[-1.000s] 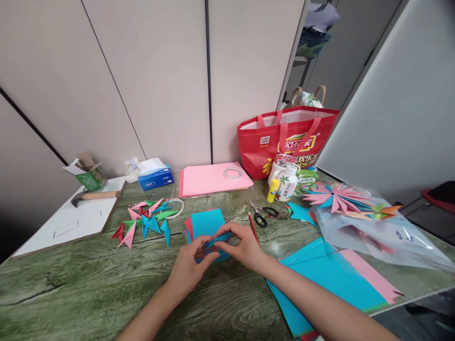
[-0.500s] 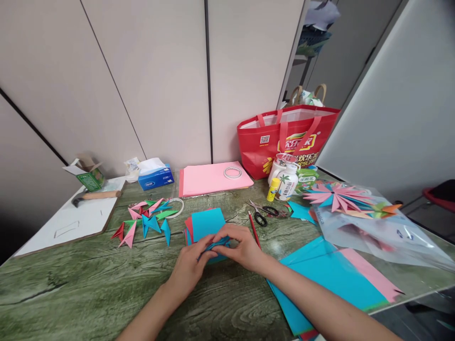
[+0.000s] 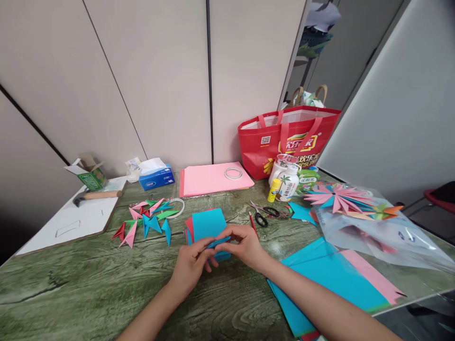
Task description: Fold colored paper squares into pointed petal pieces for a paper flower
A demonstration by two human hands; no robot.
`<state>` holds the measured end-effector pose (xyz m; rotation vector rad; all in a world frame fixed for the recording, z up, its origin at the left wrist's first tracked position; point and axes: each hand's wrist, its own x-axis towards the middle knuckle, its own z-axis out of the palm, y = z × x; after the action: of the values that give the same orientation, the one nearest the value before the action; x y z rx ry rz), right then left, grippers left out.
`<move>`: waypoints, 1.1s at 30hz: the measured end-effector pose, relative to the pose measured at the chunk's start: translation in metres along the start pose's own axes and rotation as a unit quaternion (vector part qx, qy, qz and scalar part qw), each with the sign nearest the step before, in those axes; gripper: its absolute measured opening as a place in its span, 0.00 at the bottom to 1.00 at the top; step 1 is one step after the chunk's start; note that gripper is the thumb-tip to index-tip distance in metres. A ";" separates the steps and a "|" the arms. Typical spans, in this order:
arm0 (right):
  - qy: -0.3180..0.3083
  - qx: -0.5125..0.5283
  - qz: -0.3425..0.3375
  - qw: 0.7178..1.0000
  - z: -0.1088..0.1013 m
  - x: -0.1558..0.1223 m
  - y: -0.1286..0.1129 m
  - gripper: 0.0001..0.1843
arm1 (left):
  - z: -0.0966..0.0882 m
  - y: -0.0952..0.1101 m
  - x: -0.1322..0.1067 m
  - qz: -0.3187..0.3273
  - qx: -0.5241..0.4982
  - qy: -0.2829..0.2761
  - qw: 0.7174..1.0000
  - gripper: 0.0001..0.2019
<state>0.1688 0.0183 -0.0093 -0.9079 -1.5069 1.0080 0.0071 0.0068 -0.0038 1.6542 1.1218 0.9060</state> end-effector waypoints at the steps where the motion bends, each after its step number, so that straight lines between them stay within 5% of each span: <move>1: 0.000 -0.003 0.000 1.000 0.000 0.000 0.000 0.09 | 0.000 0.000 0.000 0.002 -0.002 -0.003 1.000 0.14; 14: 0.007 0.077 0.032 0.997 0.003 0.002 0.008 0.11 | 0.000 0.003 0.000 -0.007 0.027 -0.001 1.000 0.10; 18: -0.037 0.037 0.054 0.997 0.001 0.002 0.004 0.13 | 0.000 0.001 0.000 -0.035 0.008 -0.001 0.999 0.11; 24: -0.097 0.010 0.028 0.995 -0.001 0.002 0.003 0.11 | 0.001 -0.003 0.001 -0.054 -0.017 -0.033 0.998 0.10; 33: -0.068 -0.088 -0.039 0.993 -0.001 0.001 0.004 0.11 | 0.004 -0.008 0.001 -0.070 -0.025 -0.047 0.996 0.10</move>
<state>0.1694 0.0209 -0.0121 -0.9107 -1.7539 0.9062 0.0091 0.0078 -0.0129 1.5408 1.1259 0.7525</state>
